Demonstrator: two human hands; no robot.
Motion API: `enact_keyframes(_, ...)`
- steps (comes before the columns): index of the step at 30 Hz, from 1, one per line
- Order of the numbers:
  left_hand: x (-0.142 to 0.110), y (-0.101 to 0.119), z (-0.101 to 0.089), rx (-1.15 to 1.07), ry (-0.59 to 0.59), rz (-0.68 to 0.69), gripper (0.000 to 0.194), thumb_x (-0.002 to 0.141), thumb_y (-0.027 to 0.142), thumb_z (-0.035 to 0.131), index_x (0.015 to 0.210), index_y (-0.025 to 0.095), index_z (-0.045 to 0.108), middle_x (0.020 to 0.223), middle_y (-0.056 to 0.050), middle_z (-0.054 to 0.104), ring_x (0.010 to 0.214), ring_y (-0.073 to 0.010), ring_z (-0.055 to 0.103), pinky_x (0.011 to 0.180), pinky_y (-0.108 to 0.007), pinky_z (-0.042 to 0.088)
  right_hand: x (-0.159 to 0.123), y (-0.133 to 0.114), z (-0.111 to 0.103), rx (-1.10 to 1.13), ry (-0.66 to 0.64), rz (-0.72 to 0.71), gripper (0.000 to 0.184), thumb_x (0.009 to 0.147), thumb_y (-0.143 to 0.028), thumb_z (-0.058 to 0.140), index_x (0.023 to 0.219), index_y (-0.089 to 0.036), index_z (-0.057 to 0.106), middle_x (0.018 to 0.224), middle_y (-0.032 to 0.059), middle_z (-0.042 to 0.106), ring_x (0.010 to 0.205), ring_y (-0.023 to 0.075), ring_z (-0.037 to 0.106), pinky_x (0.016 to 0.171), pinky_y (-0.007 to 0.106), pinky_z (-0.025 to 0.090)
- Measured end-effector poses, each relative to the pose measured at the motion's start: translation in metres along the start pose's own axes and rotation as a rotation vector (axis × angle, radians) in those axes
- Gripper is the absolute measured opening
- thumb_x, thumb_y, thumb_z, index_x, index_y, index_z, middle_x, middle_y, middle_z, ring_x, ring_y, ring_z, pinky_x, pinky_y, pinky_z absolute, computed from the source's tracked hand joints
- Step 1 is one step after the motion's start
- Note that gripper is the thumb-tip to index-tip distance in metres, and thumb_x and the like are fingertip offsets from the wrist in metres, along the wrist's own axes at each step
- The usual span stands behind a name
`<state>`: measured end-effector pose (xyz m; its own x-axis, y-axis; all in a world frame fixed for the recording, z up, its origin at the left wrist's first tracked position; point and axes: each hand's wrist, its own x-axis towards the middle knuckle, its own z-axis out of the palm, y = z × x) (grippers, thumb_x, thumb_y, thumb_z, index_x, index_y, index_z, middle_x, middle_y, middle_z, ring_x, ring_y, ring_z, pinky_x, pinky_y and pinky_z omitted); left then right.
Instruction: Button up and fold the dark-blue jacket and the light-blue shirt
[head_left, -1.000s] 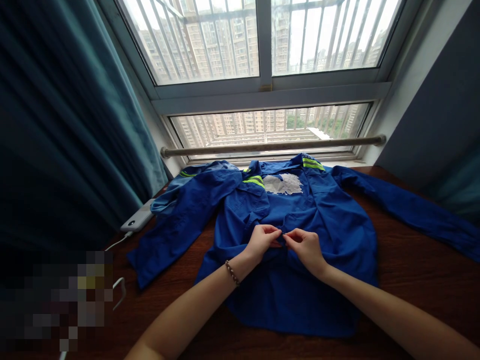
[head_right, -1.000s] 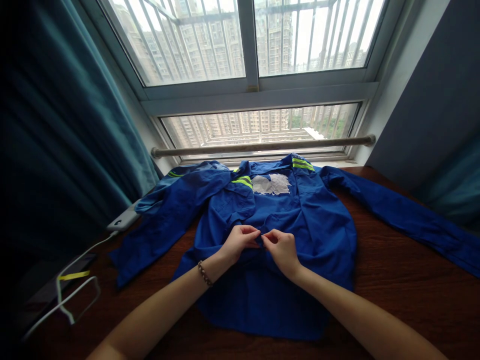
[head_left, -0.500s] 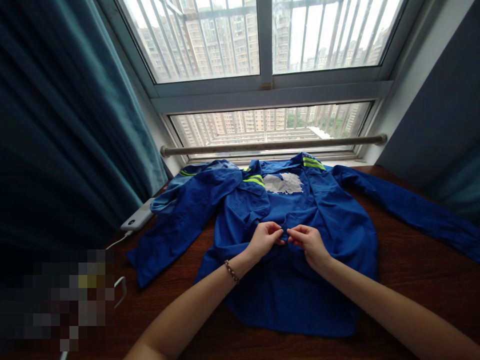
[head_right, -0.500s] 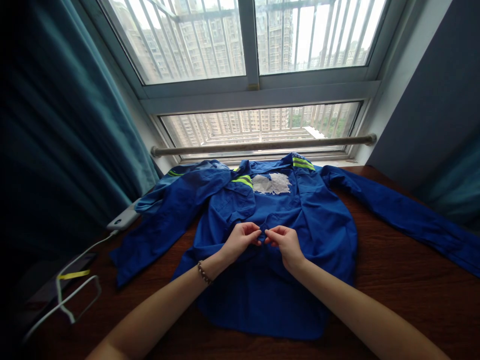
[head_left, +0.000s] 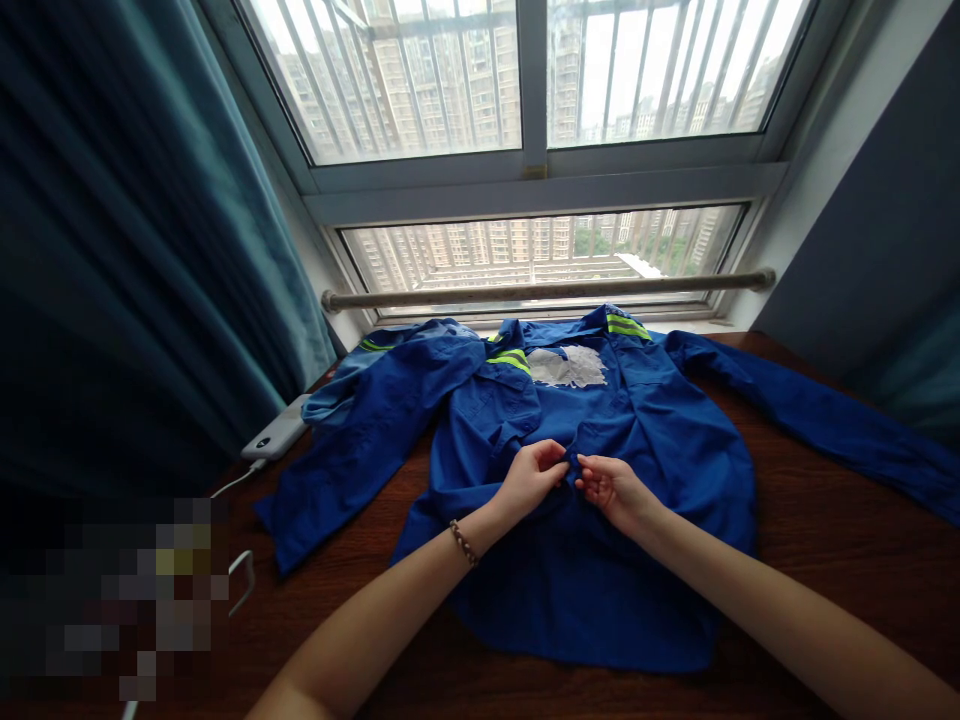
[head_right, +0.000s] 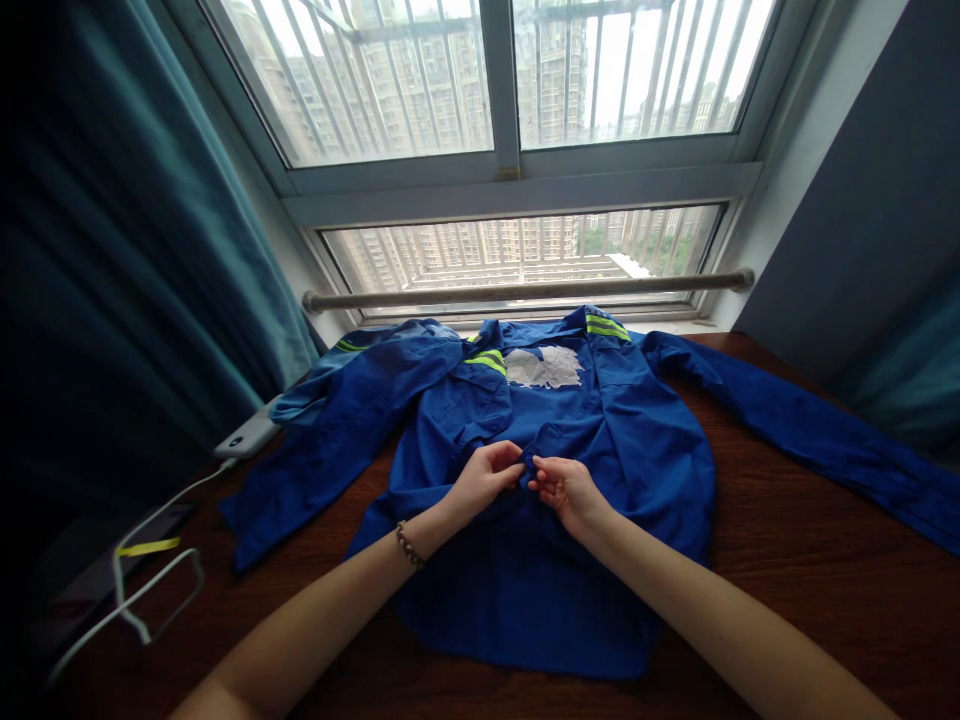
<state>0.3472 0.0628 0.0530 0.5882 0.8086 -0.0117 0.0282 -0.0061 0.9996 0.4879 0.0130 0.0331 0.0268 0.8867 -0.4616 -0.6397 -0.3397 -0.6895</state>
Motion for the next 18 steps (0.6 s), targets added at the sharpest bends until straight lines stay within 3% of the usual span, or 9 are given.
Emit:
enact_keyframes(3, 0.001, -0.001, -0.003, 0.084, 0.005, -0.002, 0.018, 0.070, 0.029, 0.059, 0.074, 0.011, 0.055, 0.064, 0.000, 0.055, 0.054, -0.0090, 0.050, 0.051, -0.020, 0.040, 0.002, 0.002, -0.001, -0.061, -0.028, 0.007, 0.014, 0.064, -0.021, 0.068, 0.068, -0.013, 0.058, 0.054, -0.0019, 0.055, 0.051, 0.0095, 0.059, 0.044, 0.015, 0.042)
enact_keyframes(5, 0.002, 0.004, -0.008, 0.147, -0.061, -0.041, 0.020, 0.072, 0.031, 0.057, 0.075, 0.011, 0.056, 0.062, 0.000, 0.056, 0.051, -0.0087, 0.050, 0.050, -0.020, 0.039, 0.002, 0.001, -0.002, -0.159, -0.009, -0.042, 0.017, 0.067, -0.027, 0.066, 0.070, -0.013, 0.057, 0.058, -0.0016, 0.055, 0.050, 0.0086, 0.057, 0.043, 0.016, 0.041)
enact_keyframes(9, 0.002, 0.027, -0.027, 0.325, -0.374, -0.096, 0.027, 0.078, 0.036, 0.051, 0.081, 0.011, 0.062, 0.068, -0.002, 0.061, 0.058, -0.0101, 0.053, 0.052, -0.020, 0.038, 0.000, -0.008, -0.001, -0.487, 0.108, -0.403, 0.029, 0.075, -0.039, 0.055, 0.096, -0.019, 0.057, 0.079, 0.0005, 0.057, 0.053, 0.0071, 0.053, 0.043, 0.016, 0.038)
enact_keyframes(11, 0.002, 0.039, -0.039, 0.390, -0.564, -0.115, 0.029, 0.079, 0.037, 0.049, 0.086, 0.013, 0.063, 0.077, -0.004, 0.064, 0.065, -0.0117, 0.057, 0.055, -0.020, 0.040, -0.002, -0.015, 0.000, -0.771, 0.036, -0.591, 0.031, 0.078, -0.041, 0.051, 0.101, -0.021, 0.058, 0.084, 0.0013, 0.058, 0.057, 0.0084, 0.053, 0.047, 0.018, 0.040)
enact_keyframes(13, 0.002, 0.046, -0.051, 0.475, -0.652, -0.123, 0.029, 0.080, 0.036, 0.048, 0.091, 0.014, 0.064, 0.082, -0.005, 0.065, 0.070, -0.0133, 0.059, 0.057, -0.021, 0.041, -0.005, -0.020, 0.001, -1.076, -0.061, -0.658, 0.029, 0.080, -0.042, 0.048, 0.086, -0.018, 0.063, 0.072, 0.0011, 0.059, 0.055, 0.0097, 0.052, 0.049, 0.020, 0.039)
enact_keyframes(15, 0.003, 0.048, -0.062, 0.637, -0.541, -0.067, 0.027, 0.079, 0.032, 0.050, 0.094, 0.015, 0.064, 0.087, -0.005, 0.065, 0.072, -0.0140, 0.059, 0.061, -0.021, 0.042, -0.008, -0.025, 0.001, -1.301, -0.083, -0.658, 0.032, 0.080, -0.041, 0.046, 0.067, -0.016, 0.063, 0.056, 0.0006, 0.056, 0.051, 0.0102, 0.050, 0.050, 0.020, 0.037)
enact_keyframes(17, 0.004, 0.045, -0.071, 0.826, -0.385, 0.019, 0.029, 0.074, 0.027, 0.057, 0.100, 0.016, 0.062, 0.095, -0.005, 0.064, 0.075, -0.0144, 0.058, 0.065, -0.022, 0.042, -0.012, -0.028, 0.002, -1.424, -0.073, -0.648, 0.031, 0.077, -0.039, 0.050, 0.061, -0.015, 0.062, 0.054, 0.0010, 0.056, 0.052, 0.0109, 0.051, 0.050, 0.021, 0.036)
enact_keyframes(18, 0.005, 0.043, -0.075, 0.909, -0.364, 0.047, 0.034, 0.070, 0.024, 0.060, 0.104, 0.018, 0.061, 0.098, -0.004, 0.063, 0.077, -0.0148, 0.058, 0.066, -0.022, 0.042, -0.014, -0.031, 0.002, -1.459, -0.084, -0.623, 0.027, 0.074, -0.037, 0.054, 0.062, -0.015, 0.062, 0.056, 0.0014, 0.058, 0.053, 0.0113, 0.052, 0.050, 0.020, 0.036)
